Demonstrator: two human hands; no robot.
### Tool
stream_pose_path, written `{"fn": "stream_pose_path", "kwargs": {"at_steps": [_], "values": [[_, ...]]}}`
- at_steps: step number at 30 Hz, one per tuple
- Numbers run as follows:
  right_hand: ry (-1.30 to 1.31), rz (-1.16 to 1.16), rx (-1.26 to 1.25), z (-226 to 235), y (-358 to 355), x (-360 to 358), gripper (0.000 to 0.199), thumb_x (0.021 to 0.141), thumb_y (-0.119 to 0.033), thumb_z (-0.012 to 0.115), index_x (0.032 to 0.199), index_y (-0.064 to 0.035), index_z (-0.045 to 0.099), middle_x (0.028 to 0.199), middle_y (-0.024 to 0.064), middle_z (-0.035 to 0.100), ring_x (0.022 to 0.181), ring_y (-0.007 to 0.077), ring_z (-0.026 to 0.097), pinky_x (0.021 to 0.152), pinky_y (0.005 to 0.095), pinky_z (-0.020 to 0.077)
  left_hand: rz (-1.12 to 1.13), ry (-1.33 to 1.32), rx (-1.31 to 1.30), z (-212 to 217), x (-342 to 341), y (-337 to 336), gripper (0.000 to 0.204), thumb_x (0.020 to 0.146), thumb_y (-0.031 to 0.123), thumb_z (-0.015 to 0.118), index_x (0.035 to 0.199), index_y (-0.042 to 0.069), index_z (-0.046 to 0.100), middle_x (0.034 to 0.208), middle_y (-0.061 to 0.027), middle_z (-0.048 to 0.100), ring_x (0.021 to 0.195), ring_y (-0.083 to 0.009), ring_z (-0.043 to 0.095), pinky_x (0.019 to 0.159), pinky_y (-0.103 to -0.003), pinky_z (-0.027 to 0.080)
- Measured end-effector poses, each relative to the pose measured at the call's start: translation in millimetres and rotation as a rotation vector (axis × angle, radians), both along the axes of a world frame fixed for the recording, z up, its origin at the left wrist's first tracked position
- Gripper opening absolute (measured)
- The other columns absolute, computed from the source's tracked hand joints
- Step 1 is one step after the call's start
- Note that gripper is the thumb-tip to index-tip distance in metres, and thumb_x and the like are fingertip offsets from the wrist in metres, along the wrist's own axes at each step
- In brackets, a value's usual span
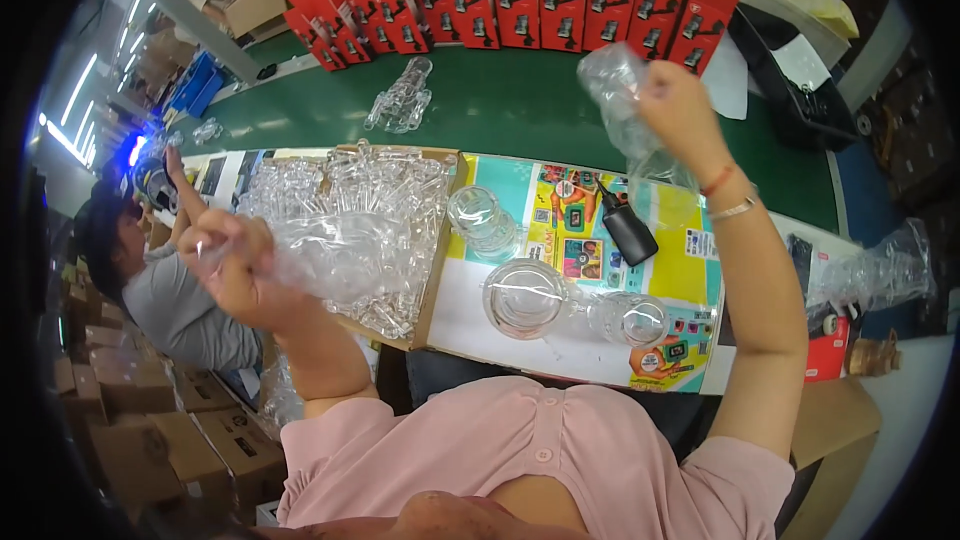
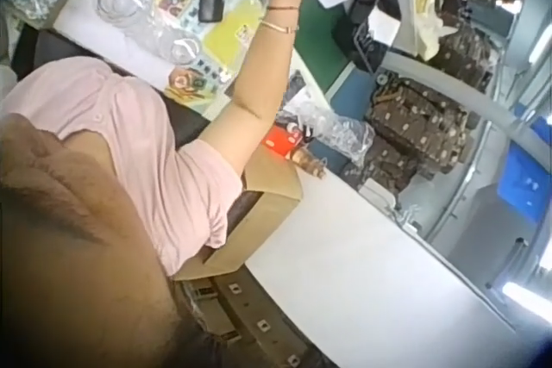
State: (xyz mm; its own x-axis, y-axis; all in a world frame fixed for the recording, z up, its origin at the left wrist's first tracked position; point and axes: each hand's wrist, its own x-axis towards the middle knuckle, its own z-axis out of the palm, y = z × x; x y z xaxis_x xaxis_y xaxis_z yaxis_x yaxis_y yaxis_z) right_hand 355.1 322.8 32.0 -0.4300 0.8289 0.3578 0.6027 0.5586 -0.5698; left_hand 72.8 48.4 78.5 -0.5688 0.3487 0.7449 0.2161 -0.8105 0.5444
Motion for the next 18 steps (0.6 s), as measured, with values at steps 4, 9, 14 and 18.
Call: {"fn": "stream_pose_path", "kwargs": {"at_steps": [4,9,14,18], "values": [[0.233,0.086,0.372,30.6,-25.0,28.3,0.032,0.072,-0.004,0.051,0.104,-0.0002,0.050,0.100,0.0083,0.053,0.084,0.0165,0.049,0.078,0.0268,0.0386,0.134,0.437,-0.365,-20.5,29.1,-14.0,0.032,0.072,0.004,0.051,0.104,0.003,0.048,0.070,-0.0072,0.053,0.054,-0.0107,0.047,0.046,-0.024,0.037],[-0.236,0.420,0.184,78.1,-75.3,58.9,0.037,0.067,-0.001,0.047,0.103,0.0000,0.054,0.077,0.0083,0.050,0.070,0.0212,0.048,0.063,0.0304,0.0377,-0.330,0.700,-0.681,-83.0,36.3,-31.0,0.023,0.068,0.017,0.067,0.085,0.003,0.061,0.072,-0.0098,0.061,0.054,-0.0177,0.056,0.048,-0.028,0.042],[-0.282,0.650,0.181,104.0,-146.0,19.5,0.045,0.066,-0.020,0.065,0.106,-0.0039,0.055,0.069,0.0089,0.044,0.060,0.0247,0.043,0.054,0.0323,0.0354,-0.124,0.582,-0.950,-99.9,77.2,-14.2,0.065,0.063,0.025,0.075,0.117,0.005,0.045,0.097,-0.0099,0.060,0.074,-0.0270,0.059,0.062,-0.030,0.046],[-0.318,0.702,0.146,88.6,-165.4,-6.1,0.061,0.060,-0.037,0.073,0.109,-0.0057,0.054,0.068,0.0090,0.045,0.058,0.0235,0.043,0.052,0.0323,0.0355,-0.189,0.584,-1.046,-115.3,94.7,-0.5,0.091,0.059,0.026,0.078,0.131,0.009,0.025,0.109,-0.0109,0.056,0.090,-0.0310,0.057,0.073,-0.034,0.046]]}}
